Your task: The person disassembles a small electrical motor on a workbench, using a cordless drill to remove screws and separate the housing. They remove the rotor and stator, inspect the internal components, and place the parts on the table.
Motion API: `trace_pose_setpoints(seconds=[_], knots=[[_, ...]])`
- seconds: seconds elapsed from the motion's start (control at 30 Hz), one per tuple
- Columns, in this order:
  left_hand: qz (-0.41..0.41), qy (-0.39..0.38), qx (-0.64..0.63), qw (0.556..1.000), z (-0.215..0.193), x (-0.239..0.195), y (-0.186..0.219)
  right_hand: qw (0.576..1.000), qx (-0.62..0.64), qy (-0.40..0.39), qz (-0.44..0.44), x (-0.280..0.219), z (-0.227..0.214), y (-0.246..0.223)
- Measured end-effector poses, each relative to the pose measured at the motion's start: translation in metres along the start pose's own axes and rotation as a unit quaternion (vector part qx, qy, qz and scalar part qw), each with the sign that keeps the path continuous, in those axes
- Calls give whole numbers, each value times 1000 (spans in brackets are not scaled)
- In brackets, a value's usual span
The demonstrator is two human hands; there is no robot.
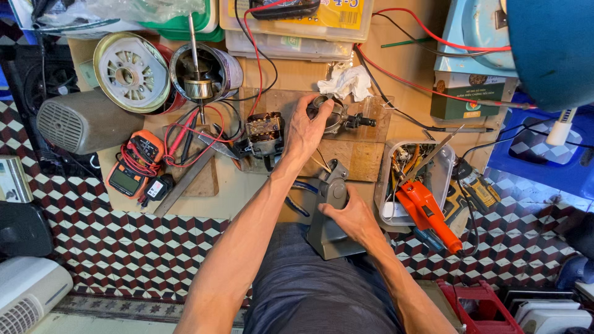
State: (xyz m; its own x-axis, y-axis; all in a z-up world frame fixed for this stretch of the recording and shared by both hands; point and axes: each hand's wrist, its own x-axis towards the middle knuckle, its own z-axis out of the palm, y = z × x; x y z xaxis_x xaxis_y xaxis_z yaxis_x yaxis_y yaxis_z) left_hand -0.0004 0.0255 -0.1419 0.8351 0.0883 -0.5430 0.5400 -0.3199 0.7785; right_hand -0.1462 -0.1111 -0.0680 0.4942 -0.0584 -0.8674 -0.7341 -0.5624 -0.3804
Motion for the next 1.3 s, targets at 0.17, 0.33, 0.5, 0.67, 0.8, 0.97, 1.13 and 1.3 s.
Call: trace_pose_setpoints(seconds=[0.17, 0.33, 0.5, 0.67, 0.8, 0.97, 1.13, 1.3], knots=[[7, -5, 35, 999, -6, -8, -7, 1000, 16, -17, -13, -3, -2, -8], [28, -24, 45, 998, -6, -12, -13, 1000, 8, -16, 7, -3, -2, -10], [24, -34, 59, 997, -11, -16, -13, 1000, 1, 8, 12, 2, 5, -14], [78, -9, 113, 990, -13, -31, -5, 998, -14, -9, 64, 8, 11, -15], [209, 91, 48, 972, -18, -80, -1, 999, -33, 8, 20, 14, 11, -15], [48, 152, -2, 987, -49, -168, -16, 999, -45, 4, 31, 14, 12, -17], [25, 262, 46, 964, -78, -160, -27, 998, -53, -2, 31, 11, 16, -25], [119, 137, 231, 956, -103, -112, -11, 999, -42, 22, 8, 3, 21, -24]])
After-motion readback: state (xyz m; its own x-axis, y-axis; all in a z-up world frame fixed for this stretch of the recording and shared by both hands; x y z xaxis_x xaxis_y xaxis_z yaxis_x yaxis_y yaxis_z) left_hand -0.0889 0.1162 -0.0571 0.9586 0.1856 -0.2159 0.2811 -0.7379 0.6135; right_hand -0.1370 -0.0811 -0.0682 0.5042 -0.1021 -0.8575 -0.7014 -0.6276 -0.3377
